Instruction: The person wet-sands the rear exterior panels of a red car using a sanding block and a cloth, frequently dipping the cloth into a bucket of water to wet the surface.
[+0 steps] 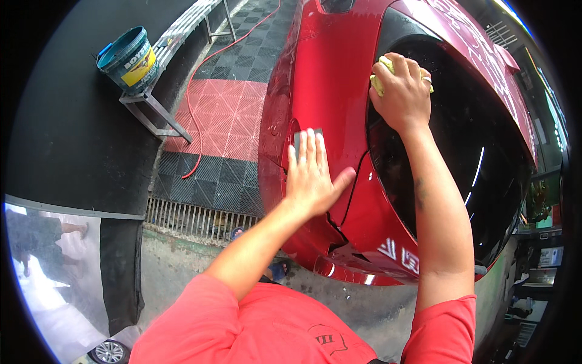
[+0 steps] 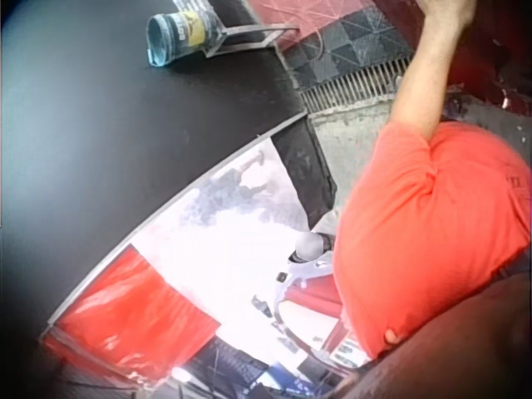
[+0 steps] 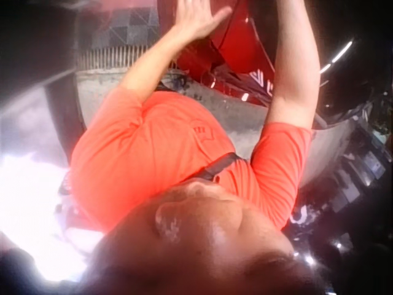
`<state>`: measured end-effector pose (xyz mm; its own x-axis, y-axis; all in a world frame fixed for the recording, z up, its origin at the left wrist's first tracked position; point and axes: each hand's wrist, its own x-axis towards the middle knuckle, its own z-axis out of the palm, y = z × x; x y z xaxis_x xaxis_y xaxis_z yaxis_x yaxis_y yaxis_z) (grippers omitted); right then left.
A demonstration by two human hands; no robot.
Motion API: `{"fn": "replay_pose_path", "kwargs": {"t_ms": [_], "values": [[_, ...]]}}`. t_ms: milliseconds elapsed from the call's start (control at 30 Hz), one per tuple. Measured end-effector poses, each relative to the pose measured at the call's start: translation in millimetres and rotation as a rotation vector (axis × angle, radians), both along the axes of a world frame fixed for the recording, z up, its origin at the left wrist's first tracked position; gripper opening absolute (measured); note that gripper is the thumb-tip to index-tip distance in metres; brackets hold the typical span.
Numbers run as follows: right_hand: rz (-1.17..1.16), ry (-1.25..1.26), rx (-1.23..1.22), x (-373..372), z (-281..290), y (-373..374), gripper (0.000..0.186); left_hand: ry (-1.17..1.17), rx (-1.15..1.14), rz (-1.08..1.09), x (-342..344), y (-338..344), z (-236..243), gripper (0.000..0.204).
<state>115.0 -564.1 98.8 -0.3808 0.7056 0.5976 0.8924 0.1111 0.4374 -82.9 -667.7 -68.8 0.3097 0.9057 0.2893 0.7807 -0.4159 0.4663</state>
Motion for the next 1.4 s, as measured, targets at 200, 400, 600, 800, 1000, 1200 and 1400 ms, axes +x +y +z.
{"fn": "replay_pose_path", "kwargs": {"t_ms": [200, 400, 600, 800, 1000, 1200, 1400], "values": [[0.051, 0.011, 0.024, -19, 3, 9, 0.038, -0.197, -0.106, 0.219, -25, 122, 10, 0.112], [0.004, -0.024, 0.006, 0, -3, 1, 0.038, -0.025, -0.046, -0.330, -26, -66, -8, 0.118], [0.052, 0.000, 0.006, -23, 2, 11, 0.036, -0.125, -0.064, -0.016, -30, 124, 16, 0.098], [0.172, -0.011, 0.024, 2, -2, 2, 0.023, -0.136, -0.022, -0.404, -24, -89, -2, 0.120], [0.202, -0.077, 0.073, -33, 0, 13, 0.020, -0.197, -0.018, -0.108, -11, 106, 21, 0.108], [0.187, -0.076, -0.046, -19, -6, 11, 0.021, -0.141, 0.047, -0.461, -24, -59, -11, 0.115], [0.191, -0.079, -0.084, -36, 3, 18, 0.022, -0.355, 0.115, -0.276, 11, 84, 32, 0.105]]}}
